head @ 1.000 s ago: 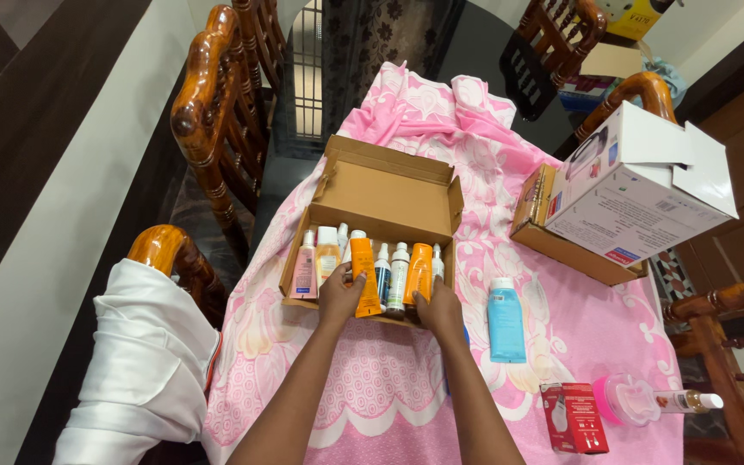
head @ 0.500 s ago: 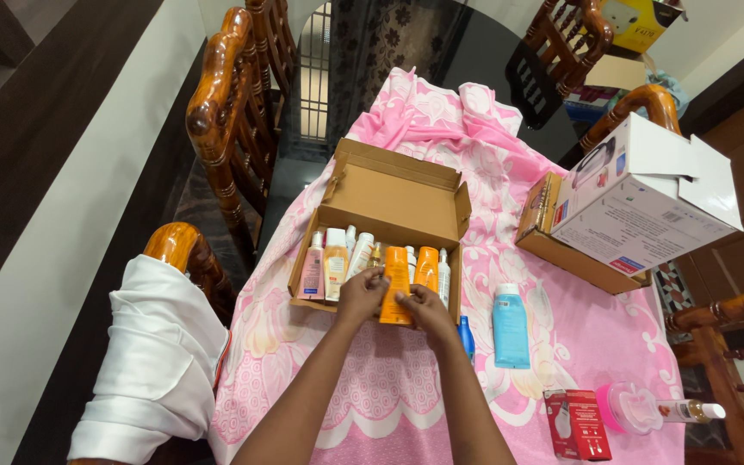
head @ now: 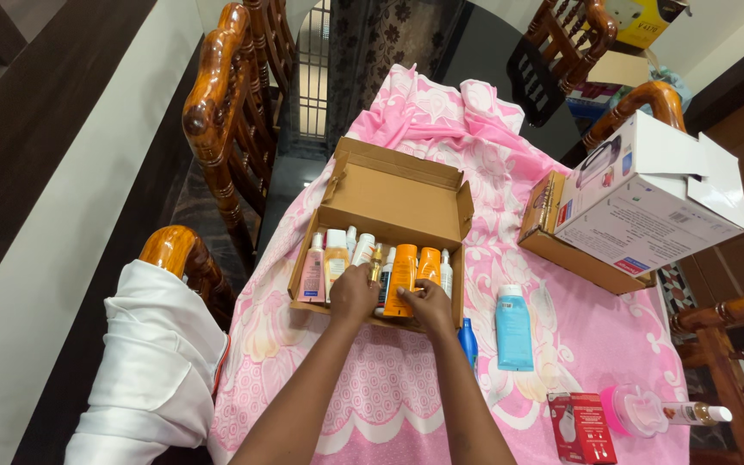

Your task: The person packs various personal care items into a cardboard box. They place bottles, tubes, and small boxes into the container, arranging them to fit. The person then closes the box flaps.

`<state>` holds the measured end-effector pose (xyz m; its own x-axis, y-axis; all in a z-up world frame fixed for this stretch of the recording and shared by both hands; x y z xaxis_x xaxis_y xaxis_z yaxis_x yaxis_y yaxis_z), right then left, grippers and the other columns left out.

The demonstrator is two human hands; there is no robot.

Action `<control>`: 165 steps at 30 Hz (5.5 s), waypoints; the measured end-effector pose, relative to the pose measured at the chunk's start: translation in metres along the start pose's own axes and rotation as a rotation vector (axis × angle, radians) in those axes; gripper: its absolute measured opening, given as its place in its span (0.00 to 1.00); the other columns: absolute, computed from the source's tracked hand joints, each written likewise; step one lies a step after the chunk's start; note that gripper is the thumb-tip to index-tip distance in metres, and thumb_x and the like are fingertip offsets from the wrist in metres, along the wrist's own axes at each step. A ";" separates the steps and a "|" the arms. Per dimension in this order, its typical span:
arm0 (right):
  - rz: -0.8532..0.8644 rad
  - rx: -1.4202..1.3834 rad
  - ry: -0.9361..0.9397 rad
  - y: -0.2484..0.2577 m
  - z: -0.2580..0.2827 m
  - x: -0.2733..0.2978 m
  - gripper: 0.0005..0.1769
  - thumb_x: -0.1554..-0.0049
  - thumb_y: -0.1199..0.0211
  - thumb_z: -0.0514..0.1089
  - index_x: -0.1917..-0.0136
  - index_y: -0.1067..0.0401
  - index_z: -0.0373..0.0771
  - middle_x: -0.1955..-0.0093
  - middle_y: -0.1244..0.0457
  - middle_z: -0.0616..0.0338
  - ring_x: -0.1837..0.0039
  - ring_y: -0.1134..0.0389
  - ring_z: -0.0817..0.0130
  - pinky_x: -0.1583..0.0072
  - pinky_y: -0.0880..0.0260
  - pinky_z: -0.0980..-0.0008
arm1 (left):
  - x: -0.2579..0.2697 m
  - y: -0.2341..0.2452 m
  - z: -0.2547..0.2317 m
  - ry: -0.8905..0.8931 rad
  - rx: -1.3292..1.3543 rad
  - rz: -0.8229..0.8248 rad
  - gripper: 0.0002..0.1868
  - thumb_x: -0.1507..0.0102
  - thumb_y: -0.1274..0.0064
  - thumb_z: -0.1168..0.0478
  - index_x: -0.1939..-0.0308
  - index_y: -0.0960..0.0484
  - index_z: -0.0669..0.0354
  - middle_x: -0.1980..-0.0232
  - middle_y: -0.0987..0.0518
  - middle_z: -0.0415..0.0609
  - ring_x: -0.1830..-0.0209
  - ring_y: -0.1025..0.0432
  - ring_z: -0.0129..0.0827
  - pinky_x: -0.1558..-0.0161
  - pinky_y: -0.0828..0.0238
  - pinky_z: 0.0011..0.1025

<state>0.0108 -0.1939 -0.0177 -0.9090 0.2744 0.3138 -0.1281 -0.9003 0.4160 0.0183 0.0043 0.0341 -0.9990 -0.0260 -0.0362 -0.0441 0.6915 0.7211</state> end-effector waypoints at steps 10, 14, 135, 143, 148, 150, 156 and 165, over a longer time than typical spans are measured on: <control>-0.056 0.229 0.074 -0.016 0.021 0.010 0.31 0.50 0.25 0.51 0.38 0.25 0.34 0.65 0.30 0.59 0.65 0.28 0.70 0.61 0.27 0.67 | -0.005 0.000 0.000 -0.008 0.007 -0.043 0.21 0.47 0.34 0.61 0.52 0.20 0.61 0.60 0.19 0.58 0.59 0.22 0.54 0.56 0.23 0.46; -0.101 0.302 0.210 -0.027 0.049 0.026 0.33 0.54 0.25 0.47 0.37 0.30 0.36 0.68 0.31 0.51 0.65 0.27 0.59 0.59 0.27 0.61 | 0.000 0.012 0.001 0.016 0.035 -0.060 0.23 0.46 0.35 0.60 0.48 0.20 0.59 0.60 0.19 0.56 0.60 0.21 0.51 0.56 0.23 0.45; -0.241 0.474 0.301 -0.015 0.061 0.038 0.38 0.43 0.38 0.59 0.26 0.42 0.39 0.38 0.36 0.34 0.40 0.32 0.36 0.40 0.32 0.47 | 0.001 -0.030 0.010 -0.113 0.508 0.082 0.27 0.44 0.38 0.64 0.39 0.20 0.62 0.46 0.17 0.57 0.56 0.19 0.38 0.53 0.21 0.33; -0.306 0.414 0.368 0.005 0.046 0.029 0.29 0.37 0.43 0.58 0.29 0.36 0.39 0.45 0.33 0.37 0.43 0.31 0.41 0.42 0.32 0.49 | -0.003 -0.012 0.010 -0.115 0.507 0.072 0.26 0.44 0.38 0.63 0.40 0.19 0.59 0.46 0.17 0.55 0.56 0.19 0.38 0.52 0.21 0.34; -0.513 0.333 0.421 0.046 0.032 0.022 0.19 0.36 0.44 0.51 0.39 0.29 0.38 0.50 0.31 0.44 0.47 0.29 0.47 0.44 0.31 0.52 | -0.008 -0.005 0.008 -0.109 0.500 0.056 0.24 0.42 0.41 0.63 0.40 0.19 0.57 0.46 0.16 0.53 0.54 0.20 0.38 0.50 0.21 0.34; -0.585 0.358 0.368 0.067 0.017 0.018 0.17 0.36 0.43 0.50 0.41 0.27 0.38 0.49 0.31 0.44 0.47 0.30 0.48 0.43 0.32 0.53 | -0.008 -0.006 -0.002 -0.123 0.501 0.052 0.25 0.43 0.41 0.62 0.40 0.19 0.56 0.46 0.17 0.52 0.52 0.21 0.40 0.50 0.22 0.35; -0.721 0.835 0.096 0.121 -0.038 0.023 0.34 0.51 0.29 0.53 0.34 0.30 0.40 0.37 0.36 0.44 0.34 0.37 0.46 0.36 0.35 0.50 | 0.003 -0.012 -0.028 -0.244 0.435 0.036 0.23 0.43 0.40 0.62 0.43 0.18 0.57 0.44 0.18 0.54 0.45 0.24 0.49 0.41 0.28 0.39; -0.517 0.755 -0.350 0.148 -0.053 0.047 0.60 0.60 0.24 0.58 0.20 0.48 0.46 0.38 0.36 0.41 0.36 0.33 0.45 0.38 0.31 0.50 | 0.008 -0.016 -0.034 -0.269 0.413 0.005 0.23 0.44 0.40 0.63 0.44 0.18 0.56 0.44 0.19 0.54 0.44 0.25 0.49 0.40 0.28 0.39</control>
<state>-0.0719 -0.3318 0.0131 -0.6275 0.7688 0.1235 -0.0792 -0.2208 0.9721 0.0110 -0.0318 0.0457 -0.9599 0.1278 -0.2496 0.0215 0.9211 0.3887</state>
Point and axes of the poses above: each hand's wrist, its own x-axis away from the middle knuckle, its own y-axis out of the back of the hand, z = x × y, the point moved 2 cm from there along -x, towards the middle knuckle
